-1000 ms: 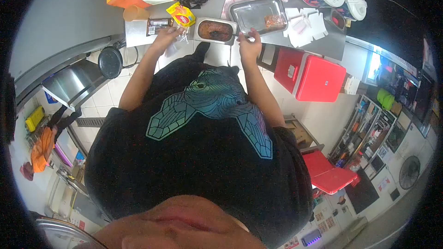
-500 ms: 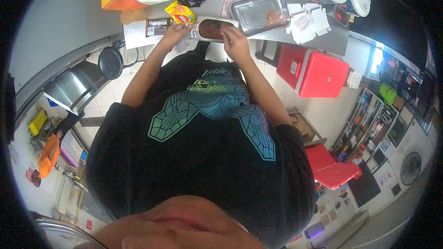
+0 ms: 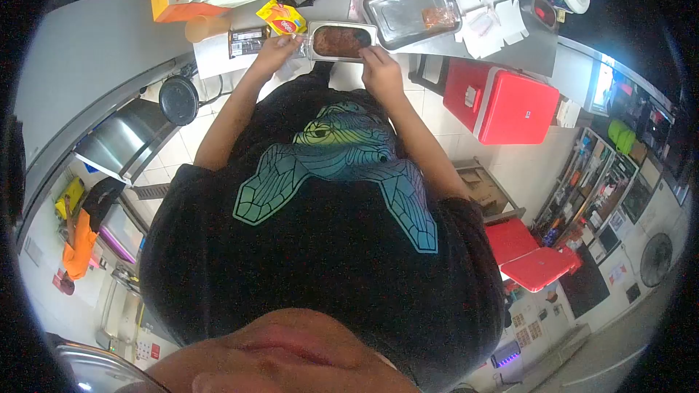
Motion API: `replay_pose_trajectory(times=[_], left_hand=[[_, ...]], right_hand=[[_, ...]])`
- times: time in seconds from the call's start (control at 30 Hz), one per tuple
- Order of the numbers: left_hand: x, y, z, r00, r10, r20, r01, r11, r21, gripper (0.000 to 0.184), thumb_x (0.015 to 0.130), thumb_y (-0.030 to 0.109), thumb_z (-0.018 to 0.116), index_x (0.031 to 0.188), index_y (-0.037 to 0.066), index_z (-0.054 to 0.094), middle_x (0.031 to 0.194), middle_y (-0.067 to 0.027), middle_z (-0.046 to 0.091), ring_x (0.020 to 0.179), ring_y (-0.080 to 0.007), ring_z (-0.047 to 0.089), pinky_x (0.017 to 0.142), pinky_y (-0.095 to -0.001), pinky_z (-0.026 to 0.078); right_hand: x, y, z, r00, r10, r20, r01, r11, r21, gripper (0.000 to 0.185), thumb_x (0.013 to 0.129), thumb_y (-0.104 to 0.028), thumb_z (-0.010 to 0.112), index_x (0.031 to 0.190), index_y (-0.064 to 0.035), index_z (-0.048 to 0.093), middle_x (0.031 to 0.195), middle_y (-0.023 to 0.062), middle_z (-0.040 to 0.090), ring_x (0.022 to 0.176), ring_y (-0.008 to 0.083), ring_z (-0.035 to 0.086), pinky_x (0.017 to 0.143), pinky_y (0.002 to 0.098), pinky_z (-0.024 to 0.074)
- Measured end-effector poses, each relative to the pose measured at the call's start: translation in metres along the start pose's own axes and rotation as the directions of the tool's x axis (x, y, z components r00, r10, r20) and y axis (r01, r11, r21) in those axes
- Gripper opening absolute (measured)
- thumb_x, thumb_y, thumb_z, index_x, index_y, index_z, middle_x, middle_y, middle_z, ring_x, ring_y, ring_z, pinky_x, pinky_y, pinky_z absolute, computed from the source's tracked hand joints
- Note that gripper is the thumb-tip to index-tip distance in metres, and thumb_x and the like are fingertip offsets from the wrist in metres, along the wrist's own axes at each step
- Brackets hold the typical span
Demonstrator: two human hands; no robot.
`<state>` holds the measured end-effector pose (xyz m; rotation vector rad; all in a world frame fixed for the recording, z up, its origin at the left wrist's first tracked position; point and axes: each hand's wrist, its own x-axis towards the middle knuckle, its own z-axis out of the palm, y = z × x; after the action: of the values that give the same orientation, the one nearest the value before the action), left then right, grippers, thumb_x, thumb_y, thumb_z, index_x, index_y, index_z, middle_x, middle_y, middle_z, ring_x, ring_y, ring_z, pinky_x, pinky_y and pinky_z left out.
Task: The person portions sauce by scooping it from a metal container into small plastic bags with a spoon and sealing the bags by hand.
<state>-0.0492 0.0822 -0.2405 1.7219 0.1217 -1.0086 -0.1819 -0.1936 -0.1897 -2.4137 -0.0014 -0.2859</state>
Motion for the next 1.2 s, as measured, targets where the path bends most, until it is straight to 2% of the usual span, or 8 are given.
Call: replay_pose_trajectory(times=[0.2, 0.3, 0.6, 0.7, 0.8, 0.93, 1.03, 1.2], left_hand=[[-0.005, 0.001, 0.005, 1.0, 0.009, -0.008, -0.01, 0.999, -0.043, 0.064, 0.092, 0.053, 0.077, 0.118, -0.005, 0.071, 0.11, -0.0097, 0.071, 0.102, -0.0171, 0.062, 0.093, -0.0339, 0.049], [-0.001, -0.008, 0.006, 1.0, 0.008, -0.023, -0.01, 0.998, -0.061, 0.061, 0.092, 0.052, 0.077, 0.114, -0.004, 0.071, 0.105, -0.0078, 0.07, 0.098, -0.0158, 0.06, 0.09, -0.0333, 0.049], [0.001, -0.017, 0.007, 1.0, 0.024, -0.02, -0.025, 0.999, -0.042, 0.055, 0.093, 0.05, 0.076, 0.111, -0.001, 0.073, 0.101, -0.0051, 0.07, 0.095, -0.0136, 0.059, 0.087, -0.0316, 0.049], [-0.016, 0.008, 0.009, 0.999, 0.03, -0.016, -0.031, 0.998, -0.061, 0.054, 0.094, 0.049, 0.076, 0.112, -0.001, 0.073, 0.102, -0.0045, 0.07, 0.094, -0.0133, 0.059, 0.087, -0.0309, 0.049], [-0.017, 0.007, 0.008, 1.0, 0.005, -0.012, -0.006, 1.0, -0.031, 0.054, 0.095, 0.049, 0.076, 0.114, -0.002, 0.073, 0.104, -0.0049, 0.07, 0.095, -0.0135, 0.06, 0.088, -0.0308, 0.049], [-0.011, -0.003, 0.012, 0.998, 0.047, -0.031, -0.048, 0.998, -0.05, 0.056, 0.095, 0.049, 0.075, 0.118, -0.002, 0.072, 0.107, -0.007, 0.071, 0.098, -0.0145, 0.061, 0.09, -0.0322, 0.05], [-0.011, -0.003, 0.013, 0.994, 0.08, -0.073, -0.084, 0.995, -0.046, 0.058, 0.095, 0.049, 0.075, 0.119, -0.003, 0.071, 0.108, -0.0079, 0.071, 0.098, -0.0151, 0.061, 0.09, -0.0329, 0.05], [-0.02, 0.005, 0.011, 0.999, 0.025, -0.038, -0.025, 1.0, 0.007, 0.057, 0.095, 0.048, 0.074, 0.118, -0.004, 0.07, 0.106, -0.0081, 0.072, 0.097, -0.0154, 0.061, 0.089, -0.0332, 0.05]], right_hand=[[-0.002, -0.008, 0.021, 0.962, 0.258, 0.084, -0.271, 0.907, 0.321, 0.01, 0.09, -0.001, 0.071, 0.098, 0.0015, 0.076, 0.1, 0.0178, 0.076, 0.092, 0.0333, 0.074, 0.082, 0.0386, 0.0583], [0.002, -0.01, 0.007, 0.988, 0.156, 0.008, -0.152, 0.949, 0.275, 0.009, 0.091, 0.0, 0.07, 0.098, 0.0015, 0.075, 0.1, 0.0178, 0.075, 0.092, 0.0347, 0.074, 0.082, 0.0392, 0.0583], [-0.008, 0.007, 0.003, 0.982, -0.096, 0.16, 0.104, 0.994, -0.042, 0.022, 0.08, 0.008, 0.064, 0.098, -0.0039, 0.071, 0.1, 0.0132, 0.072, 0.091, 0.0341, 0.072, 0.08, 0.0417, 0.0603], [0.004, -0.005, -0.001, 0.995, -0.076, 0.059, 0.075, 0.997, 0.021, 0.024, 0.079, 0.008, 0.063, 0.098, -0.0046, 0.071, 0.103, 0.0121, 0.072, 0.091, 0.0343, 0.072, 0.08, 0.0415, 0.0603], [0.013, -0.017, 0.0, 0.983, -0.173, 0.056, 0.162, 0.974, 0.157, 0.025, 0.078, 0.007, 0.062, 0.098, -0.005, 0.071, 0.106, 0.0115, 0.072, 0.093, 0.0337, 0.072, 0.08, 0.0421, 0.06], [0.004, -0.001, 0.023, 0.952, -0.137, 0.272, 0.128, 0.99, 0.051, 0.026, 0.078, 0.007, 0.06, 0.099, -0.0049, 0.071, 0.105, 0.0121, 0.073, 0.095, 0.0329, 0.072, 0.081, 0.0421, 0.0598], [0.008, 0.003, 0.018, 0.984, -0.084, 0.156, 0.092, 0.995, -0.041, 0.026, 0.078, 0.007, 0.059, 0.099, -0.0049, 0.071, 0.106, 0.0126, 0.073, 0.093, 0.034, 0.072, 0.08, 0.0427, 0.0596], [0.012, -0.003, -0.002, 1.0, 0.006, 0.023, -0.007, 0.997, 0.078, 0.015, 0.089, 0.004, 0.065, 0.1, -0.0035, 0.072, 0.098, 0.0156, 0.074, 0.086, 0.0347, 0.073, 0.076, 0.0393, 0.059]])
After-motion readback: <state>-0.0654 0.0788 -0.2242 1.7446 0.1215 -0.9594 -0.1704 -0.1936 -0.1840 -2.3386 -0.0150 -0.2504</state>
